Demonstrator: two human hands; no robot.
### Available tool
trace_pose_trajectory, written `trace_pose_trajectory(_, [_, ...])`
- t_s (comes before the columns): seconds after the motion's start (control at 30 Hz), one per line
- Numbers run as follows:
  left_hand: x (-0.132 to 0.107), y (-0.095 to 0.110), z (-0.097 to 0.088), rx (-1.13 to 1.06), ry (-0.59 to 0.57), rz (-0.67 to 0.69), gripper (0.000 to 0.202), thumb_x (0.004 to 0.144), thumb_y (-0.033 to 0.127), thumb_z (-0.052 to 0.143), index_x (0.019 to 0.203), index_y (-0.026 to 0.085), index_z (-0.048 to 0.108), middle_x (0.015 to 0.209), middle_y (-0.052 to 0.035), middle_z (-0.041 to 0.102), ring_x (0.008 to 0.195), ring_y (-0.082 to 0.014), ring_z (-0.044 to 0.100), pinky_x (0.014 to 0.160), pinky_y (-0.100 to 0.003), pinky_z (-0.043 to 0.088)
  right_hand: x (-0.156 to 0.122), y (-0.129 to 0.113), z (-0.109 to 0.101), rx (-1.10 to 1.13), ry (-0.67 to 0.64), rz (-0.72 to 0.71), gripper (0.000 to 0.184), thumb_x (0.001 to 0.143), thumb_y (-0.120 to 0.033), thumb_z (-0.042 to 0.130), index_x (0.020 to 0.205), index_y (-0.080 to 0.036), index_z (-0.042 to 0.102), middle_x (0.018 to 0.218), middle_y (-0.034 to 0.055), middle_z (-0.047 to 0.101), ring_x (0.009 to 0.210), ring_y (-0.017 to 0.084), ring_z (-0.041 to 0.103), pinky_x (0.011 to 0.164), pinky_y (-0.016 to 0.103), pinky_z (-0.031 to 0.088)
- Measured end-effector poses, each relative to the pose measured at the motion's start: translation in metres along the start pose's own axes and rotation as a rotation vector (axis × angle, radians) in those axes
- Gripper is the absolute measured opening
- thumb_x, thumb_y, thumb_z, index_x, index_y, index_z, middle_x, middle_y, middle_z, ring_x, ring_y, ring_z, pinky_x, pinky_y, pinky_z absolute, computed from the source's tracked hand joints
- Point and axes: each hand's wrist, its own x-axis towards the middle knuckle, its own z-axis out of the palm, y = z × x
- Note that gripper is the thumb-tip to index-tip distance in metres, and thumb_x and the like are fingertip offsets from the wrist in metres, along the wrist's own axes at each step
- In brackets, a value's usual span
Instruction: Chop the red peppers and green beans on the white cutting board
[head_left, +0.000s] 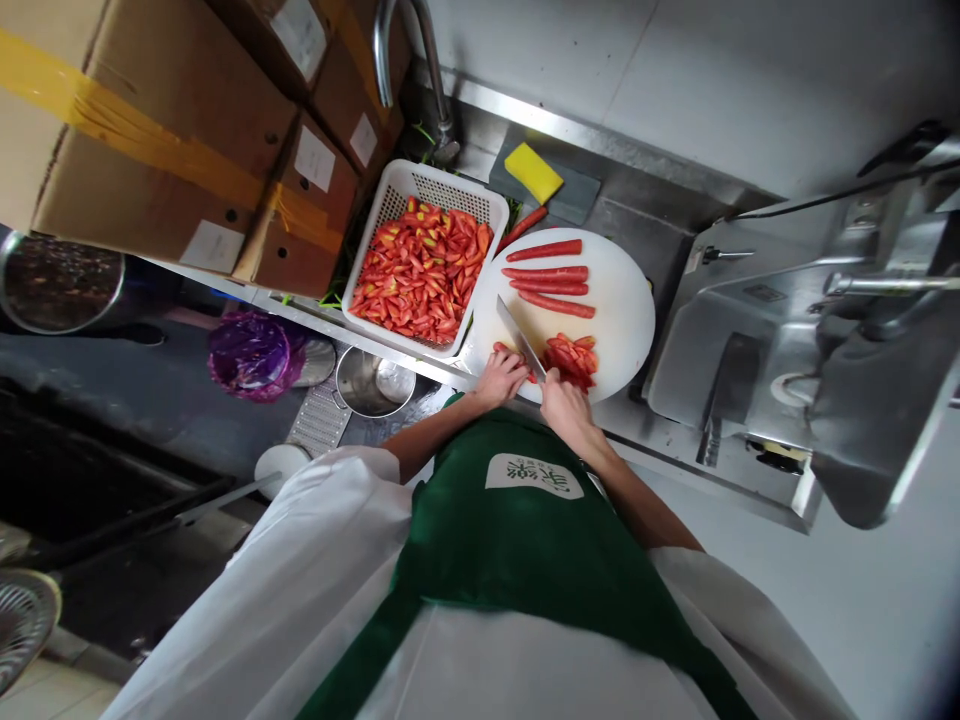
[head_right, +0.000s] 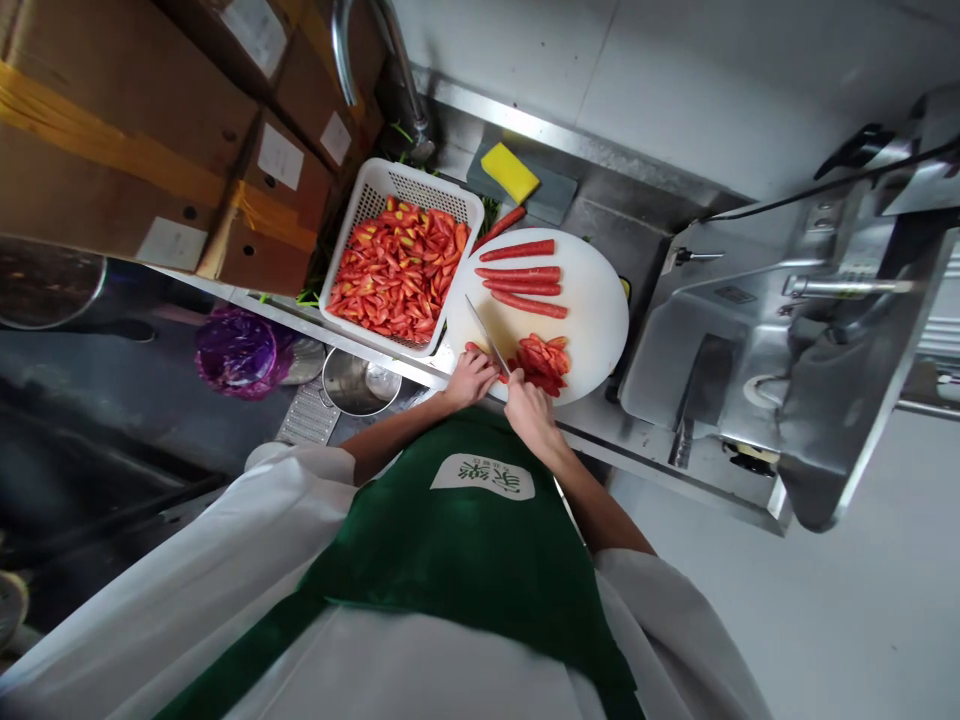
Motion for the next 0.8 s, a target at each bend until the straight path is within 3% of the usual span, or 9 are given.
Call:
trace_pose_trajectory(0.17, [0.002, -0.006, -0.006, -0.014, -0.011, -0.037, 0.039, 0.104, 0.038, 0.035, 0.116, 0.02, 0.067, 0.111, -0.0123, 0.06, 0.106, -0.0269, 0.048, 0.09, -0.044, 0.04, 0.008, -0.012, 0.004, -0.016, 0.022, -0.003, 0.031, 0.104, -0.021, 0.031, 0.127, -0.008, 0.046, 0.099, 0.0199, 0.072, 0.093, 0.028, 0.071, 0.08, 0.032, 0.05])
trace_pose_trajectory(0.47, [0.002, -0.011, -0.007, 0.042, -0.041, -0.033, 0.039, 0.103, 0.041, 0.037, 0.118, 0.021, 0.067, 0.117, -0.013, 0.059, 0.109, -0.0289, 0.047, 0.091, -0.047, 0.038, 0.021, -0.013, -0.001, 0.017, 0.023, -0.016, 0.029, 0.104, -0.022, 0.033, 0.125, -0.009, 0.046, 0.099, 0.0201, 0.071, 0.094, 0.028, 0.071, 0.079, 0.031, 0.047])
trace_pose_trajectory(0.6, [-0.006, -0.02, -0.015, 0.048, 0.021, -0.102, 0.04, 0.099, 0.048, 0.047, 0.123, 0.022, 0.064, 0.131, -0.0141, 0.053, 0.12, -0.0326, 0.042, 0.098, -0.051, 0.039, 0.014, 0.002, 0.001, 0.055, 0.007, -0.059, 0.035, 0.105, -0.034, 0.035, 0.131, -0.012, 0.043, 0.1, 0.0168, 0.072, 0.091, 0.029, 0.07, 0.074, 0.031, 0.045])
trace_pose_trajectory(0.8, [-0.015, -0.017, -0.014, -0.054, 0.027, -0.091, 0.032, 0.1, 0.038, 0.046, 0.117, 0.02, 0.066, 0.12, -0.0125, 0.056, 0.118, -0.0276, 0.04, 0.105, -0.049, 0.041, -0.012, 0.028, 0.012, 0.072, -0.007, -0.012, 0.033, 0.107, -0.039, 0.031, 0.125, -0.015, 0.046, 0.095, 0.0134, 0.072, 0.087, 0.027, 0.069, 0.068, 0.029, 0.04])
